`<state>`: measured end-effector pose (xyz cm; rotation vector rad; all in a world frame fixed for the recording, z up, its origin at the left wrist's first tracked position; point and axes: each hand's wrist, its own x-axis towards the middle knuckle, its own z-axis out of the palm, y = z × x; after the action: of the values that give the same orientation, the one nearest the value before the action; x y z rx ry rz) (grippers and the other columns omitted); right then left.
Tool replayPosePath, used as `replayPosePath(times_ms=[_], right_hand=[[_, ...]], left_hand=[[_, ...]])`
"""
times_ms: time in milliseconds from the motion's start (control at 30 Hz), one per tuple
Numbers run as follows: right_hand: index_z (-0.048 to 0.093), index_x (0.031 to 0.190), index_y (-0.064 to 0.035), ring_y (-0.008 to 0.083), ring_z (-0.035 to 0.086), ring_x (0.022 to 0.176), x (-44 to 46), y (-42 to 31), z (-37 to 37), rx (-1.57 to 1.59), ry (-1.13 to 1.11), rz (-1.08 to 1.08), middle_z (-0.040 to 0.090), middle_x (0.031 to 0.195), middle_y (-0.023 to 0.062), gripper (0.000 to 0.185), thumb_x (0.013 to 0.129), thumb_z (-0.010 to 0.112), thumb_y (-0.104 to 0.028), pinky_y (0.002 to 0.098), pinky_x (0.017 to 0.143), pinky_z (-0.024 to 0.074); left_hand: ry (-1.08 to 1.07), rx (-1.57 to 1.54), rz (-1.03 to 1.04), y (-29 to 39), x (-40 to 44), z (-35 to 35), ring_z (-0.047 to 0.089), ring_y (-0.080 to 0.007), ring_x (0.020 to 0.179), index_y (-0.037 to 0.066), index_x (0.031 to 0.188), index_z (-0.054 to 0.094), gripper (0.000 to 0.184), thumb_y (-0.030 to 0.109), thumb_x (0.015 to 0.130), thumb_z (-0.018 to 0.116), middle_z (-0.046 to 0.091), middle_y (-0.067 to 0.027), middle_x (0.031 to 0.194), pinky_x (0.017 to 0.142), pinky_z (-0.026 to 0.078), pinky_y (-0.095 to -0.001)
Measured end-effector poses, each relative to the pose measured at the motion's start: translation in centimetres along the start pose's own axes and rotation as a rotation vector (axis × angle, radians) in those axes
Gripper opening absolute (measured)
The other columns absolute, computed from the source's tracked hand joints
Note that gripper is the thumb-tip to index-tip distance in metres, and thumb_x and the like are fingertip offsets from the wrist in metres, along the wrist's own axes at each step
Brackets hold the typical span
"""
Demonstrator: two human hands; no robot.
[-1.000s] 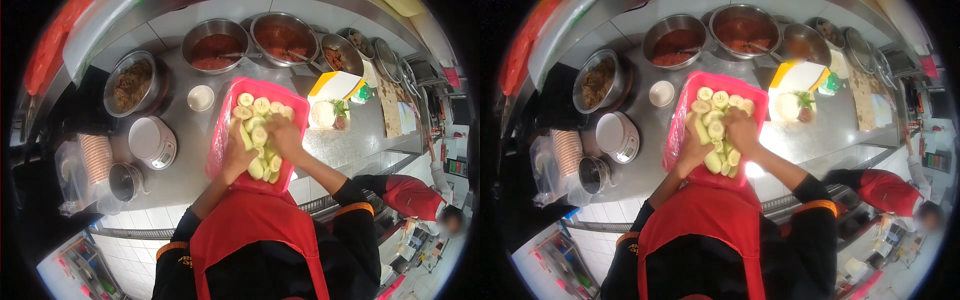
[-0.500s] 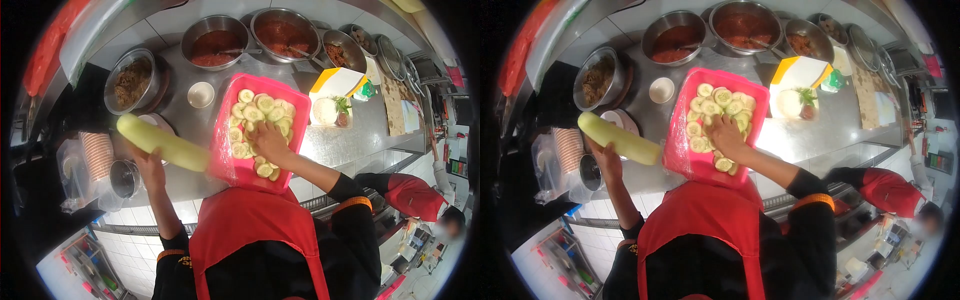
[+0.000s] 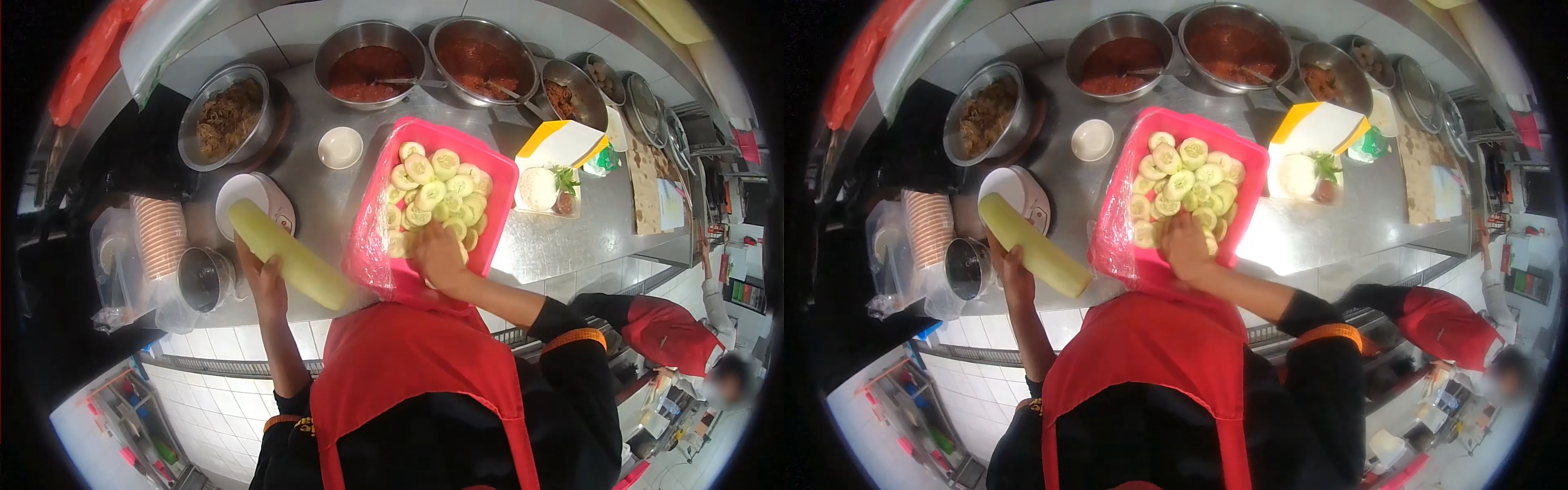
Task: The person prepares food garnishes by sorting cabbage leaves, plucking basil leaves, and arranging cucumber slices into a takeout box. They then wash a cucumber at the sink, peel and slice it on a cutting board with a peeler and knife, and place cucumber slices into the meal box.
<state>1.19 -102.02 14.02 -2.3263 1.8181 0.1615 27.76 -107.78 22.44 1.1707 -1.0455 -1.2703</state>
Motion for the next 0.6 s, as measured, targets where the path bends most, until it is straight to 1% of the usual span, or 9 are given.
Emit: replayPosePath(times_ms=[67, 133, 200, 233, 300, 367, 467, 533, 600], right_hand=[[0.061, 0.081, -0.0025, 0.0259, 0.055, 0.071, -0.4, -0.9, 1.7, 0.184, 0.245, -0.082, 0.055, 0.070, 0.0142, 0.020, 0.073, 0.055, -0.020, 0.0395, 0.069, 0.0381], [0.061, 0.086, -0.0019, 0.0251, 0.056, 0.067, -0.9, 0.2, 1.6, 0.355, 0.190, -0.127, 0.055, 0.065, 0.0143, 0.023, 0.073, 0.057, -0.020, 0.0400, 0.069, 0.0394], [0.060, 0.093, -0.0056, 0.0296, 0.056, 0.073, -0.7, 2.7, -1.3, 0.691, -0.190, -0.241, 0.059, 0.076, 0.0148, 0.022, 0.072, 0.057, -0.010, 0.0396, 0.073, 0.0427], [0.058, 0.100, -0.0069, 0.0268, 0.057, 0.068, -0.7, 3.9, -1.8, 0.904, -0.232, -0.124, 0.059, 0.073, 0.0133, 0.028, 0.073, 0.061, -0.012, 0.0367, 0.065, 0.0451], [0.057, 0.106, -0.0074, 0.0212, 0.059, 0.064, -0.8, 6.0, -5.0, 0.878, -0.129, 0.089, 0.060, 0.072, 0.0133, 0.029, 0.077, 0.059, -0.015, 0.0338, 0.061, 0.0460], [0.054, 0.112, -0.0046, 0.0174, 0.060, 0.065, -1.0, 7.2, -7.1, 1.084, 0.032, 0.226, 0.063, 0.076, 0.0129, 0.036, 0.079, 0.061, -0.018, 0.0300, 0.061, 0.0472], [0.054, 0.112, -0.0037, 0.0202, 0.061, 0.064, -1.6, 7.3, -8.7, 0.945, 0.203, 0.288, 0.063, 0.082, 0.0141, 0.037, 0.079, 0.061, -0.019, 0.0310, 0.060, 0.0477], [0.055, 0.108, -0.0046, 0.0240, 0.060, 0.066, -2.3, 7.0, -8.5, 0.784, 0.104, 0.312, 0.062, 0.082, 0.0146, 0.036, 0.076, 0.062, -0.019, 0.0334, 0.059, 0.0475], [0.058, 0.101, -0.0076, 0.0278, 0.058, 0.078, -2.9, 5.1, -8.5, 0.556, -0.110, 0.106, 0.059, 0.086, 0.0126, 0.033, 0.073, 0.062, -0.024, 0.0389, 0.066, 0.0453]], left_hand=[[0.011, 0.035, 0.019, 0.4, 0.0, 0.7, 0.047, -0.0234, 0.106, 0.004, 0.133, 0.022, 0.081, 0.028, 0.066, 0.062, 0.044, -0.0127, 0.115, 0.086, 0.039, -0.0344], [-0.001, 0.092, 0.049, 0.6, -0.2, 1.2, 0.049, -0.0245, 0.105, 0.005, 0.134, 0.020, 0.084, 0.026, 0.065, 0.062, 0.042, -0.0128, 0.119, 0.088, 0.038, -0.0355], [-0.017, 0.081, 0.030, 0.7, -0.4, 1.4, 0.049, -0.0253, 0.105, 0.005, 0.135, 0.019, 0.085, 0.024, 0.065, 0.062, 0.042, -0.0132, 0.119, 0.088, 0.038, -0.0358], [-0.033, 0.073, 0.012, 0.7, -0.5, 1.5, 0.049, -0.0262, 0.105, 0.005, 0.136, 0.018, 0.086, 0.023, 0.065, 0.062, 0.042, -0.0136, 0.119, 0.089, 0.038, -0.0362], [-0.063, 0.071, 0.012, 0.3, -0.5, 1.1, 0.050, -0.0270, 0.105, 0.006, 0.136, 0.017, 0.085, 0.021, 0.065, 0.061, 0.043, -0.0140, 0.119, 0.089, 0.038, -0.0361], [-0.100, 0.072, 0.011, -0.2, -0.5, 1.0, 0.050, -0.0278, 0.106, 0.006, 0.136, 0.017, 0.084, 0.019, 0.066, 0.060, 0.043, -0.0144, 0.119, 0.090, 0.038, -0.0360], [-0.103, 0.037, -0.045, -0.7, -0.5, 1.1, 0.049, -0.0279, 0.107, 0.006, 0.137, 0.016, 0.082, 0.017, 0.066, 0.059, 0.044, -0.0151, 0.118, 0.090, 0.038, -0.0358], [-0.106, -0.007, -0.010, -1.1, -0.4, 1.1, 0.050, -0.0214, 0.099, 0.009, 0.137, 0.016, 0.086, 0.015, 0.065, 0.062, 0.044, -0.0123, 0.118, 0.083, 0.041, -0.0321], [-0.105, -0.005, -0.008, -0.9, -0.6, 1.4, 0.050, -0.0212, 0.100, 0.008, 0.137, 0.015, 0.086, 0.016, 0.065, 0.062, 0.044, -0.0116, 0.117, 0.083, 0.041, -0.0321]])
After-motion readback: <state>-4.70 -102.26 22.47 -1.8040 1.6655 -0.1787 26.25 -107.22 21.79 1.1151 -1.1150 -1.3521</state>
